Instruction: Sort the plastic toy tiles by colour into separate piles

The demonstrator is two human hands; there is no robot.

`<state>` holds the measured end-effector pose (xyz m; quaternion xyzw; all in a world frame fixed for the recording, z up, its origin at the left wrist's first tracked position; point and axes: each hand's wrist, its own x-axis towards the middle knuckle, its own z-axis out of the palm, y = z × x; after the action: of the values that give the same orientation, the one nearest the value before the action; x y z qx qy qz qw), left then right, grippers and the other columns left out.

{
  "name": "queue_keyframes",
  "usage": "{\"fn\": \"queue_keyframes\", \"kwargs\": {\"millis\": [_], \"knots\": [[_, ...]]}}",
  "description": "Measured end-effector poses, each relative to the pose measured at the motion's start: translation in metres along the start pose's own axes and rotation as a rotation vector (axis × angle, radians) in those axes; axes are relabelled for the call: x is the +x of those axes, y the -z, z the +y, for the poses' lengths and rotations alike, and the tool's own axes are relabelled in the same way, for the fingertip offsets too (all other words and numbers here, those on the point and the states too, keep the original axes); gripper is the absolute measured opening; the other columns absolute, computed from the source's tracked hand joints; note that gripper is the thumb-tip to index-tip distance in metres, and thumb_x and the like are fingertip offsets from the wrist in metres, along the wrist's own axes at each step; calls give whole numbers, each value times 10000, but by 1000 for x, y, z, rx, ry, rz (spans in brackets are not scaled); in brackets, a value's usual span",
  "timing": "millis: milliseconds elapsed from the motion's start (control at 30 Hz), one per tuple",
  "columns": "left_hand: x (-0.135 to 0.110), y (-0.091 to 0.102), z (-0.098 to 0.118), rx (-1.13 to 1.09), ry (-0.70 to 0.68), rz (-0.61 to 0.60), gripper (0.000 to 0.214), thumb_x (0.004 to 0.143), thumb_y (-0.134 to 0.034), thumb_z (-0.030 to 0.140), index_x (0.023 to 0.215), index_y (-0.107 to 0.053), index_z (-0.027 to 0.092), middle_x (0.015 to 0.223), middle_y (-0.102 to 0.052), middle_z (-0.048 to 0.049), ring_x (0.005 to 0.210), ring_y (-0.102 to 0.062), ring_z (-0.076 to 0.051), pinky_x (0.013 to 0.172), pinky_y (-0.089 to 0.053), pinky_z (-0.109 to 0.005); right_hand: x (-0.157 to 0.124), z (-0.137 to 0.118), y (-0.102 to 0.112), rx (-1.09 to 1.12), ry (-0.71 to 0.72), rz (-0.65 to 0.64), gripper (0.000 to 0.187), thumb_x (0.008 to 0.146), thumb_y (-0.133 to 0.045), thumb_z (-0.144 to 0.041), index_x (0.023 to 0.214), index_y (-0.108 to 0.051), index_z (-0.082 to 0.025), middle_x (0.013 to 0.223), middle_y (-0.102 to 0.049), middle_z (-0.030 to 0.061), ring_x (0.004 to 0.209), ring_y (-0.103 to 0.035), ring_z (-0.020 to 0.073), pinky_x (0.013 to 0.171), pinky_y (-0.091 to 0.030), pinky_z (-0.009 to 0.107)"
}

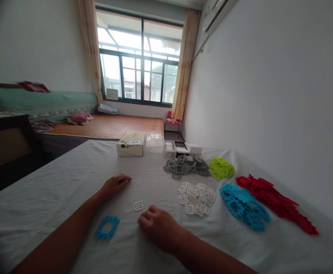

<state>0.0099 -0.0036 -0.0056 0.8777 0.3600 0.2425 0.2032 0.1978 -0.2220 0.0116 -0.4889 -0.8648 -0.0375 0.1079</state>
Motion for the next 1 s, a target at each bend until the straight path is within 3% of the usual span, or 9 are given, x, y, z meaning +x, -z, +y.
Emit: {"fn": "queue_keyframes", "kwargs": {"millis": [167, 267, 367, 433, 533, 633, 700, 833, 1000], "knots": [[-1, 1, 3, -23, 22, -2, 334, 812, -450, 417, 961, -701, 254, 1006, -701, -10, 912, -629, -198, 832, -458, -275, -31, 56, 31, 13, -443, 151, 249, 847, -451, -93, 982, -627, -208, 909, -684, 32, 851, -616, 148, 791, -447, 250], [-1, 0, 4, -10, 28, 0, 326, 814, -448, 391, 961, -703, 250, 1008, -701, -14, 901, -632, -195, 818, -459, -272, -50, 92, 48, -67, -576, 120, 201, 838, -488, -128, 930, -647, -209, 900, -684, 44, 868, -609, 181, 767, -452, 286], [0, -1, 5, 12, 19, 2, 327, 817, -441, 363, 962, -706, 238, 1020, -699, -22, 895, -635, -200, 811, -461, -276, -47, 97, 51, -146, -530, 144, 215, 803, -572, -139, 988, -657, -209, 1042, -664, 79, 1030, -545, 245, 839, -442, 365], [0, -1, 5, 23, 13, 3, 327, 818, -441, 358, 967, -706, 240, 1021, -698, -21, 894, -634, -203, 808, -462, -282, -29, 80, 45, -66, -414, 180, 259, 816, -590, -172, 1068, -637, -210, 1099, -648, 80, 1064, -521, 232, 889, -434, 370], [-1, -1, 4, 13, 10, 7, 321, 822, -444, 370, 967, -704, 249, 1011, -701, -14, 893, -630, -197, 823, -460, -280, 9, 43, 25, 91, -161, 108, 287, 830, -614, -243, 1116, -609, -229, 1097, -654, 42, 1031, -528, 182, 913, -433, 309], [-2, -1, 1, -6, -10, 7, 330, 830, -439, 384, 970, -701, 241, 1006, -702, -17, 909, -628, -193, 848, -456, -274, 36, 17, 4, 49, 17, 15, 225, 857, -584, -238, 1081, -604, -234, 1082, -655, 23, 983, -535, 167, 892, -434, 287], [-2, -1, -1, -10, -31, 9, 333, 833, -434, 381, 969, -701, 238, 1005, -702, -19, 919, -629, -195, 848, -457, -272, 43, 12, -6, -39, 57, -5, 150, 887, -531, -199, 1016, -606, -206, 1014, -663, 39, 935, -542, 171, 857, -441, 281], [-1, -2, -3, -13, -33, 5, 324, 829, -439, 373, 964, -703, 243, 998, -703, -12, 894, -638, -195, 825, -461, -270, 33, 21, -7, -158, -12, -22, 132, 877, -511, -146, 983, -586, -170, 894, -659, 64, 867, -555, 192, 775, -449, 286], [-1, -3, -1, 8, -17, 3, 321, 832, -433, 359, 965, -704, 249, 1000, -699, -11, 897, -634, -197, 809, -453, -270, -8, 67, 20, -177, -425, 34, 200, 825, -494, -77, 926, -611, -205, 881, -670, 39, 872, -583, 176, 789, -425, 281]]}}
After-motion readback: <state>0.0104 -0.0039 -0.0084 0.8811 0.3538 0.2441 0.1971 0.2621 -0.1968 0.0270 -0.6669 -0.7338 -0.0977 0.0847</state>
